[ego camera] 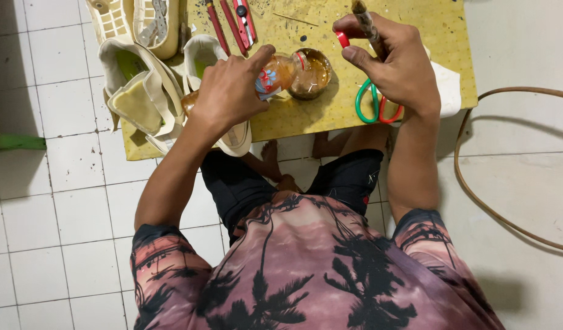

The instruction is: The person trims excess material from a white shoe using scissors, then applies a liquid substance to the shoe's interior with a brush. The person handles the shoe, scissors, and brush throughout the process.

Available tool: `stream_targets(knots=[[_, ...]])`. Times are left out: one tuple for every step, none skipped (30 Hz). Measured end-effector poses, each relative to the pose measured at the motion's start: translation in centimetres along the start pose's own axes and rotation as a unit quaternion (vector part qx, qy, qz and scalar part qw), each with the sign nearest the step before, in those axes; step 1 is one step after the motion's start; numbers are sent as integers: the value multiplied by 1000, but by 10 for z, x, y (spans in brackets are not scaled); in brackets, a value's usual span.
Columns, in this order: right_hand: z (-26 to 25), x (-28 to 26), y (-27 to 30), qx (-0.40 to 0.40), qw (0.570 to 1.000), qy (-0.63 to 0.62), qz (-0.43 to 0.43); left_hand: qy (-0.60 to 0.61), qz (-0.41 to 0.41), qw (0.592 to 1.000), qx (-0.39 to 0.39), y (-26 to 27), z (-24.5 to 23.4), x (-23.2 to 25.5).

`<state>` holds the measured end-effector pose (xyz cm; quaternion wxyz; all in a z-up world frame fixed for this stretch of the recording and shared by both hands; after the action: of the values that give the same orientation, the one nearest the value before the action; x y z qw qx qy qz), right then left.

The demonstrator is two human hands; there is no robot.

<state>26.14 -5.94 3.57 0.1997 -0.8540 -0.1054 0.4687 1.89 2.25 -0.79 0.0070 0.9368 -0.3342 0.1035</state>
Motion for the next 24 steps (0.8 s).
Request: stream_targets(knots=[[0, 1, 0, 2, 1000, 14, 14, -3, 4, 1000, 2, 0, 0, 0], [0, 3, 1, 3, 999, 27, 28, -6, 8, 1000, 3, -1, 1, 0], [0, 3, 1, 3, 999, 27, 29, -6, 8, 1000, 3, -1, 1, 0], [0, 2, 0, 2, 1000, 18, 14, -6, 9, 1000, 7, -1, 2, -1], [0, 1, -1, 1, 1000, 9, -1, -6, 11, 1000, 12, -1, 2, -1], [0, 2, 0, 1, 1000, 9, -1, -5, 11, 1000, 12, -1, 1, -1], [0, 2, 0, 2, 1000, 8, 0, -1, 12, 1000, 15, -1, 1, -1], [1, 2, 0, 2, 1000, 6, 0, 2, 13, 1000, 19, 0, 0, -1], [1, 3, 0, 2, 1000, 5, 0, 2, 12, 1000, 19, 0, 0, -1], [1, 3, 0, 3, 1000, 15, 7, 4, 9, 1000, 20, 0, 0, -1], [0, 4, 1, 4, 1000, 25, 15, 6, 6, 1000, 22, -1, -1, -1], [0, 4, 1, 4, 1000, 25, 15, 6, 7, 1000, 22, 0, -1, -1], [0, 4, 1, 5, 1000, 20, 15, 15, 5, 999, 28, 0, -1, -1], [0, 4, 1, 6, 1000, 14, 13, 23, 3, 999, 34, 1, -1, -2], [1, 5, 1, 6, 1000, 14, 14, 23, 3, 999, 34, 0, -4, 0], [1, 7, 1, 10, 1000, 19, 20, 31, -2, 999, 21, 1, -5, 1], [1, 9, 1, 15, 999, 25, 26, 39, -7, 999, 9, 1, -7, 2], [2, 8, 1, 15, 999, 25, 26, 39, -7, 999, 9, 1, -9, 3], [2, 8, 1, 22, 999, 26, 28, 40, -10, 999, 6, 2, -10, 4], [3, 7, 2, 28, 999, 26, 31, 42, -13, 999, 2, 2, -11, 5], [4, 8, 1, 28, 999, 26, 32, 42, -13, 999, 1, 3, -10, 5], [4, 8, 0, 28, 999, 25, 24, 43, -11, 999, 7, 3, -9, 5], [5, 9, 0, 28, 999, 25, 16, 43, -8, 999, 12, 3, -9, 5], [5, 10, 0, 27, 999, 25, 16, 43, -8, 999, 12, 3, -9, 5]])
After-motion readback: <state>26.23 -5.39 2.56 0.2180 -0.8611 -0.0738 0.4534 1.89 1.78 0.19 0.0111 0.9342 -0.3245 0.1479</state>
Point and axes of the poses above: each hand's wrist, its own y-axis away from the middle knuckle, its own z-axis out of the palm, x = y × z, the point moved 3 cm from there along -y, towards the middle knuckle, and after that the axes turned 12 degrees about x, right-handed, at the moved point
